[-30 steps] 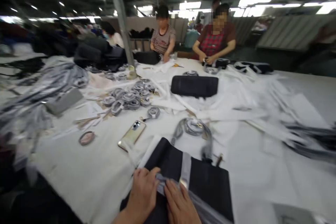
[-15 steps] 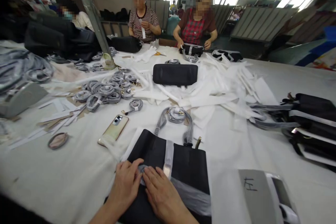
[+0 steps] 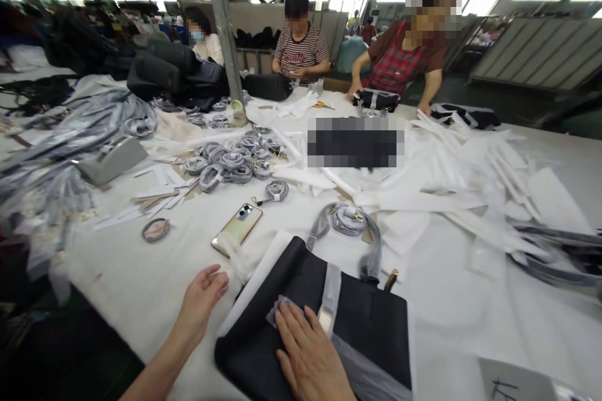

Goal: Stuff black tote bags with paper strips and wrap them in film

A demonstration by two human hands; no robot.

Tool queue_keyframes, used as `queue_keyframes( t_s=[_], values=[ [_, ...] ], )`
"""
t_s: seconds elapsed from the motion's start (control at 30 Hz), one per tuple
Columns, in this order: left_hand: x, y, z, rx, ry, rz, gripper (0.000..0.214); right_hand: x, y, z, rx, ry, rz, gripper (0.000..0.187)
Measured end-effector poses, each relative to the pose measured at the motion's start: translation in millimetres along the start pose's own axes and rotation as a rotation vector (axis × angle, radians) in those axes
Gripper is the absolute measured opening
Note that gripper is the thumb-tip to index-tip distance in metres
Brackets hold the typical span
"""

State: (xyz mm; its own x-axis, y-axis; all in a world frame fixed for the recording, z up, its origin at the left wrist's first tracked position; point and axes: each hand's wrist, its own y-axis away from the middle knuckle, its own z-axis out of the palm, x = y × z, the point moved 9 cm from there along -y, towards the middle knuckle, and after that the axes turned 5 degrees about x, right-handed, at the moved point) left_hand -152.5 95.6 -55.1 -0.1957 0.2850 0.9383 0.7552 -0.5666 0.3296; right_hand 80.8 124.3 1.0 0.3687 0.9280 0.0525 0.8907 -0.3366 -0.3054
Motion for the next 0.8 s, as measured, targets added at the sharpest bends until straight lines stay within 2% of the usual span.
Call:
queue_keyframes(
  t_s=[0.13,0.2,0.33,0.5,0.6,0.8],
  values=[
    [-11,-17,18.8,-0.106,-0.034,-0.101,0.059,1,2,5,0.002,0.024,-0.018,0.06],
    [-10,-20,27.8,-0.108,-0.058,-0.11,0.059,2,3,7,0.0,0.013,-0.023,0.06],
    [2,-26,32.4,-0.055,-0.063,-0.052,0.044,2,4,9,-0.009,-0.008,-0.026,0.06],
    [8,-32,45.2,-0.153,0.056,-0.092,0.031,1,3,11,-0.026,0.0,-0.03,0.062],
    [18,-36,41.7,-0.151,0.217,-0.103,0.029,2,3,10,-0.011,0.0,-0.03,0.062],
    [36,-44,23.8,-0.07,0.494,-0.096,0.023,1,2,7,-0.01,0.033,-0.032,0.062]
  ],
)
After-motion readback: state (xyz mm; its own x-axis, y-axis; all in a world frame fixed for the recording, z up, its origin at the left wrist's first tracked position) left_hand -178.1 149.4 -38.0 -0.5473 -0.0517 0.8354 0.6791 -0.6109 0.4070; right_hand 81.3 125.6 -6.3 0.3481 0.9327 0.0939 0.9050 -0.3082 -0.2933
